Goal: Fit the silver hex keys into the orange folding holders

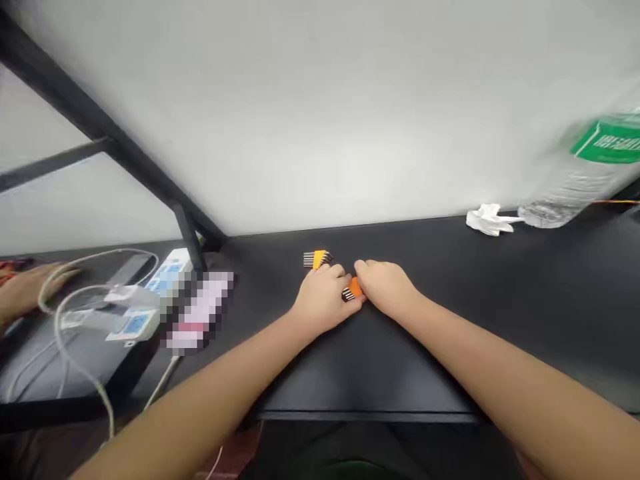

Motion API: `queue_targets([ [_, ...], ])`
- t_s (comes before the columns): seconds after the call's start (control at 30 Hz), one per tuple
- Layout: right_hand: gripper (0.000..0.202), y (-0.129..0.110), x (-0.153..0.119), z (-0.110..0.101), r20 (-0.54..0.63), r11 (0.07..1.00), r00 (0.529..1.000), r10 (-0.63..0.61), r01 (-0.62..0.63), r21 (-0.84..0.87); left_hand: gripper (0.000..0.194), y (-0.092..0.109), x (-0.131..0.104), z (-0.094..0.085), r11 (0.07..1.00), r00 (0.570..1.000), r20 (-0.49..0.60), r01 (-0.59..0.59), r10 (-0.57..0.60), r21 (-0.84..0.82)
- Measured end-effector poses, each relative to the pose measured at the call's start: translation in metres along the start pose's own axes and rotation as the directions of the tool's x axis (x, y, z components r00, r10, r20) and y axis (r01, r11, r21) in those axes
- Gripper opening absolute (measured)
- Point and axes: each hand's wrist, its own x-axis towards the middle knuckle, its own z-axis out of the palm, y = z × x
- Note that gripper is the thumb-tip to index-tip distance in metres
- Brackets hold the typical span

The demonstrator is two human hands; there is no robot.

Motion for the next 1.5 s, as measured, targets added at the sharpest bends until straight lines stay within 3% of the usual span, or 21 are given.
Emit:
queue_targets([
  [0.63,0.017,0.022,0.002,-0.008,0.066,1.0,0.997,0.03,-0.03,-0.005,0.043,-0.001,0.0,0.002,1.0,1.0,0.007,0.006,-0.006,-0.006],
  [0.87,0.024,0.051,0.007,-0.013,0.11,0.98,0.974,0.199,-0.2,-0.003,0.042,-0.002,-0.002,0.002,1.0,1.0,-0.008,0.02,-0.02,-0.016],
  [1.1,0.034,0.072,0.01,-0.015,0.041,0.926,0.942,0.333,-0.335,0.177,0.035,-0.008,-0.003,-0.004,0.998,1.0,0.002,0.029,-0.029,-0.052],
  [1.23,0.03,0.085,0.005,-0.022,0.012,0.862,0.908,0.419,-0.402,0.308,0.032,-0.015,-0.003,-0.007,0.98,0.995,0.02,0.102,-0.1,-0.171],
  [1.33,0.022,0.088,0.002,-0.027,0.056,0.857,0.928,0.369,-0.363,0.366,0.016,-0.021,-0.002,-0.007,0.937,0.985,0.072,0.17,-0.155,-0.306],
  [1.5,0.017,0.081,-0.004,-0.034,0.082,0.914,0.993,0.079,-0.105,0.392,0.014,-0.029,-0.001,-0.004,0.854,0.981,0.033,0.183,-0.192,-0.487],
])
